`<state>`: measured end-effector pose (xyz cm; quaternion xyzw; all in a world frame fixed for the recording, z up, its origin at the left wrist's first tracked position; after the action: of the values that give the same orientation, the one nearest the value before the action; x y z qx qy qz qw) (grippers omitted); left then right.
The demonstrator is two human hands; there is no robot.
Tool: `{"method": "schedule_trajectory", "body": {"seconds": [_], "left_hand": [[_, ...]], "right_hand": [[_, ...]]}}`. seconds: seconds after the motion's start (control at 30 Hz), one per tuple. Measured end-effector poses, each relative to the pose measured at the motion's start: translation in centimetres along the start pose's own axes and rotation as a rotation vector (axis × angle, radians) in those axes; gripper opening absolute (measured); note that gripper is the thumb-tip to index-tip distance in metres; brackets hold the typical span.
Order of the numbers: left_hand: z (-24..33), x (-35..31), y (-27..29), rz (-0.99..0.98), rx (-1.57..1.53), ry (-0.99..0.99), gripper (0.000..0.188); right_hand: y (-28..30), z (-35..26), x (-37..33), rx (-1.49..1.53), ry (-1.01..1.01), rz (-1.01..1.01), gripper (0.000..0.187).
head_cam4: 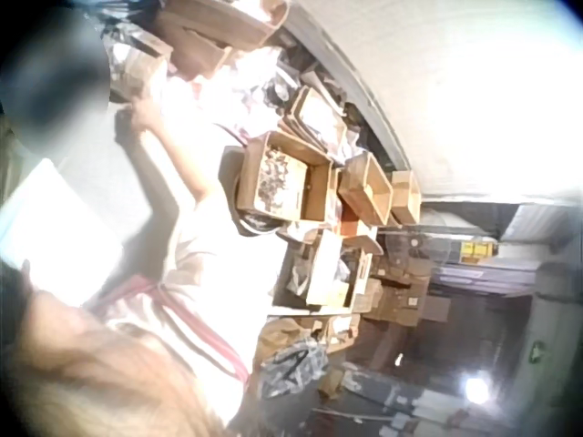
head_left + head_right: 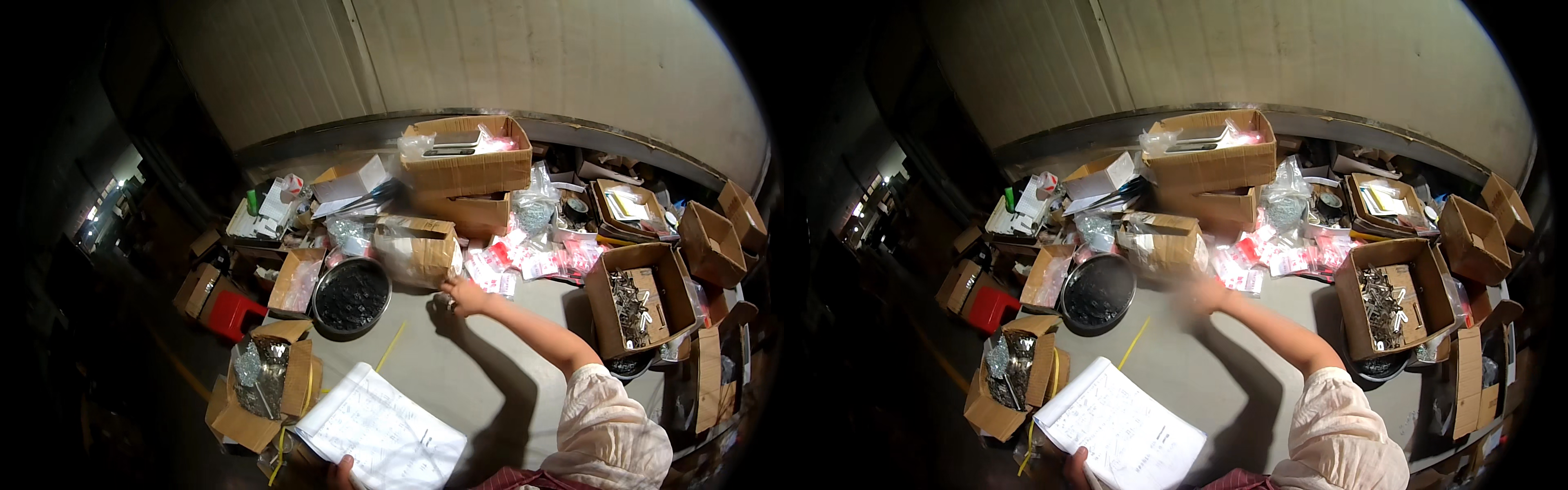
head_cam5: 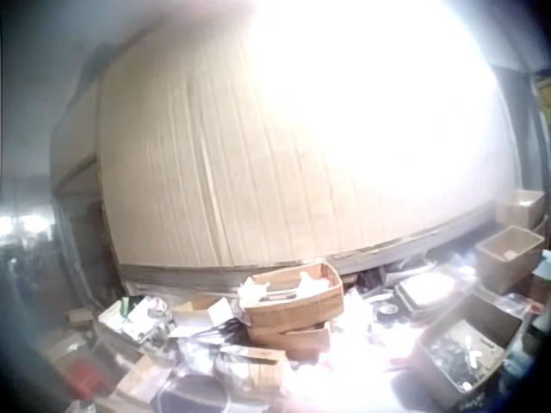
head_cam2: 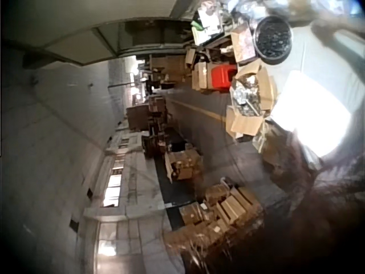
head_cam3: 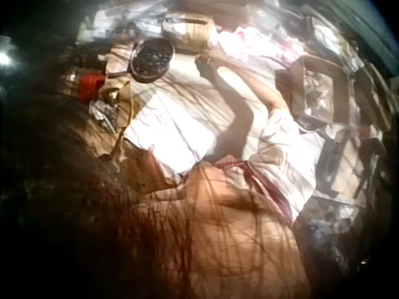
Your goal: The person sorts small hardware components from a cluttered table into clear plastic bags. They place the filled bags into a cardboard box while referencing a handwritten list on a notepad. The person handles multiple small bags and boxes throughout the process.
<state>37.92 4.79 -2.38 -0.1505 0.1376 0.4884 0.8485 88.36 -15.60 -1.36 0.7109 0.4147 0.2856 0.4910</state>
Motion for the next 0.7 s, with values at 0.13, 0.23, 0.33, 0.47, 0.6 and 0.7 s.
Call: {"method": "schedule_trajectory", "body": {"seconds": [0.13, 0.23, 0.33, 0.47, 0.6, 0.7], "left_hand": [[0.0, 0.6, -1.0, -0.022, 0.003, 0.000, 0.042], [-0.1, 0.5, -1.5, -0.025, -0.003, -0.002, 0.041], [-0.3, 0.3, -1.6, -0.017, 0.002, -0.003, 0.041], [-0.5, 0.4, -2.3, -0.029, 0.008, -0.004, 0.040], [-0.4, 0.5, -2.8, -0.047, 0.014, -0.005, 0.039], [-0.2, 0.5, -2.7, -0.040, 0.010, -0.014, 0.039]], "right_hand": [[-1.3, 5.4, -0.6, -0.012, -0.162, -0.227, 0.101], [-3.8, 5.9, 0.4, -0.134, -0.165, -0.295, 0.111], [-6.2, 6.6, 1.4, -0.100, -0.317, -0.290, 0.113], [-8.2, 7.0, 1.4, -0.083, -0.257, -0.172, 0.078], [-9.0, 4.7, -0.6, -0.080, -0.116, 0.017, 0.044], [-7.7, 2.9, -2.8, 0.141, -0.097, 0.110, 0.041]]}}
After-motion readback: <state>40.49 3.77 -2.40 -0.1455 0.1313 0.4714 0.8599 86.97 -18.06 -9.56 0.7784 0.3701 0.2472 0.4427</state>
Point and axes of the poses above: each hand's wrist, its own x-axis towards the middle knuckle, its own y-axis out of the back of the hand, z = x × y, the point moved 10 cm from there along x, towards the middle knuckle, and after that the axes turned 3 degrees about -z, right-handed, at the moved point
